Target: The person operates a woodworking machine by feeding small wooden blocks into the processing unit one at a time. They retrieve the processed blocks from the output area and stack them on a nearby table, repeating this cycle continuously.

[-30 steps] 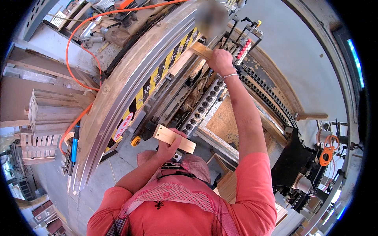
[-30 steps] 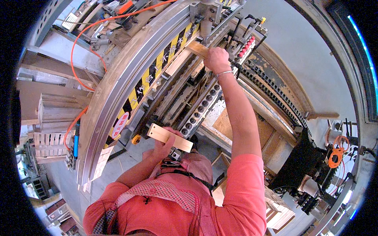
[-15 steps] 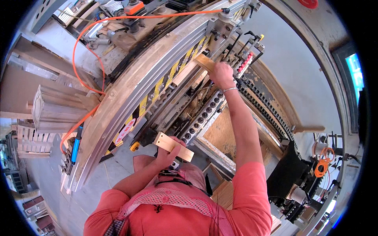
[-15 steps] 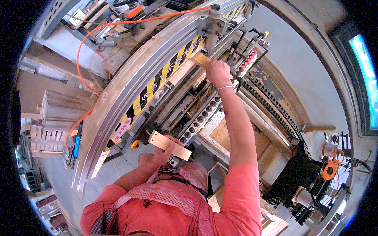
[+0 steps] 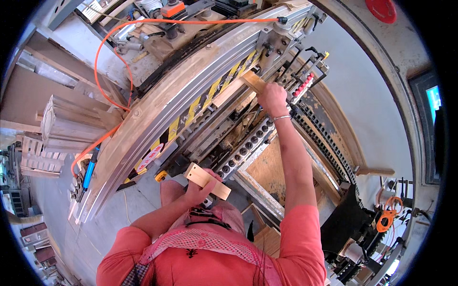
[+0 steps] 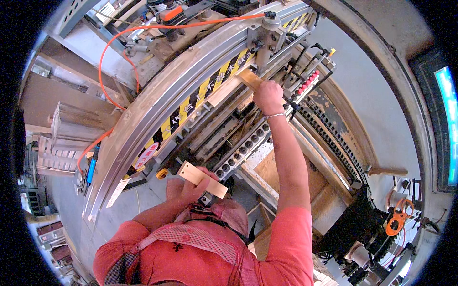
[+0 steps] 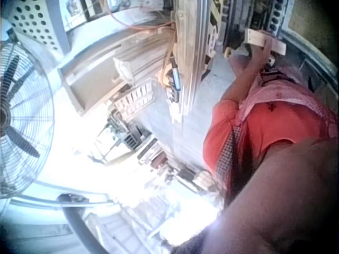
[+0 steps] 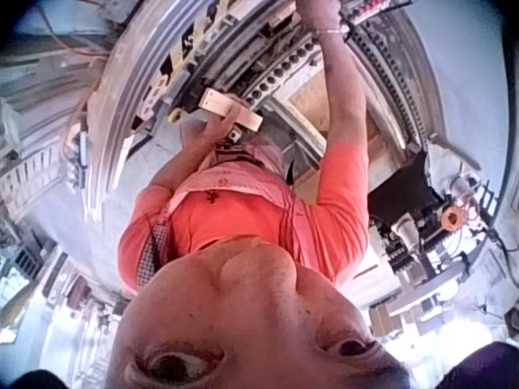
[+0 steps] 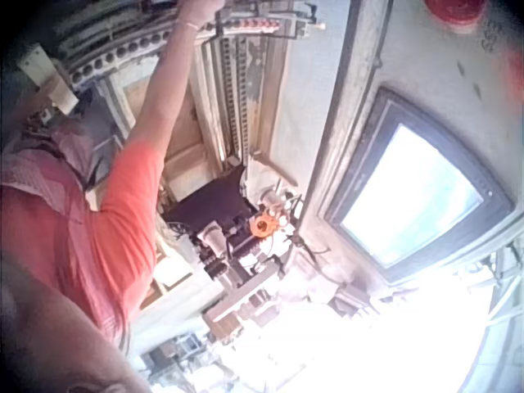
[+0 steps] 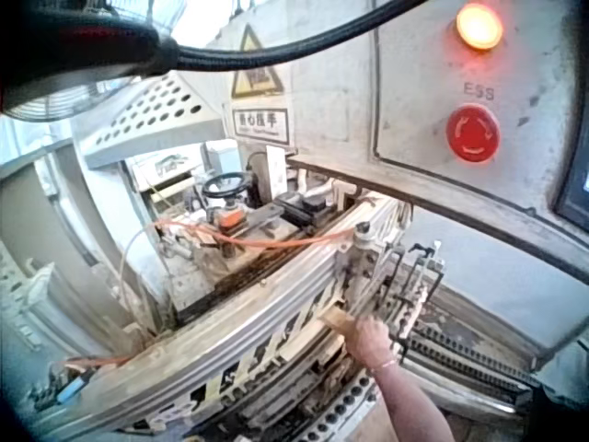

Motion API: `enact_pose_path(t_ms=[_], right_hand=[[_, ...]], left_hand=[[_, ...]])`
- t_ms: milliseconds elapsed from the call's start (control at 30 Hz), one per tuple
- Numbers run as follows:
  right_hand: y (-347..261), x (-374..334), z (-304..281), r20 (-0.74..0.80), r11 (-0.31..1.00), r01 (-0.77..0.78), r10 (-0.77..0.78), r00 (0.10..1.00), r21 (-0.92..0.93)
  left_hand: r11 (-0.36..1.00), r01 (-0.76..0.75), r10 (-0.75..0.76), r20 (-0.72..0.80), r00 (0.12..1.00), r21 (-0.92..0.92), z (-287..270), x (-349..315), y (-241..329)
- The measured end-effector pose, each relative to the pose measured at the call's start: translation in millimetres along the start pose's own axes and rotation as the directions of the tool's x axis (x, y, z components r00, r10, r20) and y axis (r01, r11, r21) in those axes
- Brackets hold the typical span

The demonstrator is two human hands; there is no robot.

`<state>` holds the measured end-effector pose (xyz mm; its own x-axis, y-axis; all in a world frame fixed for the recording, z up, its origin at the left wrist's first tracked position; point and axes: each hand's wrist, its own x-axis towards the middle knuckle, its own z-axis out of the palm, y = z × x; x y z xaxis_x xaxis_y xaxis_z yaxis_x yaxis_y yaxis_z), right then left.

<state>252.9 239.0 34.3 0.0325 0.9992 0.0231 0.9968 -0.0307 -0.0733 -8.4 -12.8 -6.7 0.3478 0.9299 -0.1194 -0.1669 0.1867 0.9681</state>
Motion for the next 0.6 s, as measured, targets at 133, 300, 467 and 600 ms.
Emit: enact_pose_path(t_ms=[133,300,467,600], right_hand=[[1,-2,1,-0.067,1.0,0.022,-0.021,0.998,0.02],[1,-2,5,-0.069,1.0,0.026,-0.025,0.997,0.015],[5,-2,12,-0.131,0.997,0.08,-0.078,0.988,0.009],[-1,-6,7,-0.149,0.998,0.061,-0.059,0.987,0.004]], left_hand=[[1.0,0.001,0.0,-0.028,1.0,0.019,2,0,3],[0.997,-0.001,0.001,0.002,1.0,0.074,0,1,7],[0.996,0.065,-0.067,-0.046,0.997,-0.054,2,-2,8],[0.999,0.038,-0.039,-0.025,0.999,-0.038,1,-1,9]])
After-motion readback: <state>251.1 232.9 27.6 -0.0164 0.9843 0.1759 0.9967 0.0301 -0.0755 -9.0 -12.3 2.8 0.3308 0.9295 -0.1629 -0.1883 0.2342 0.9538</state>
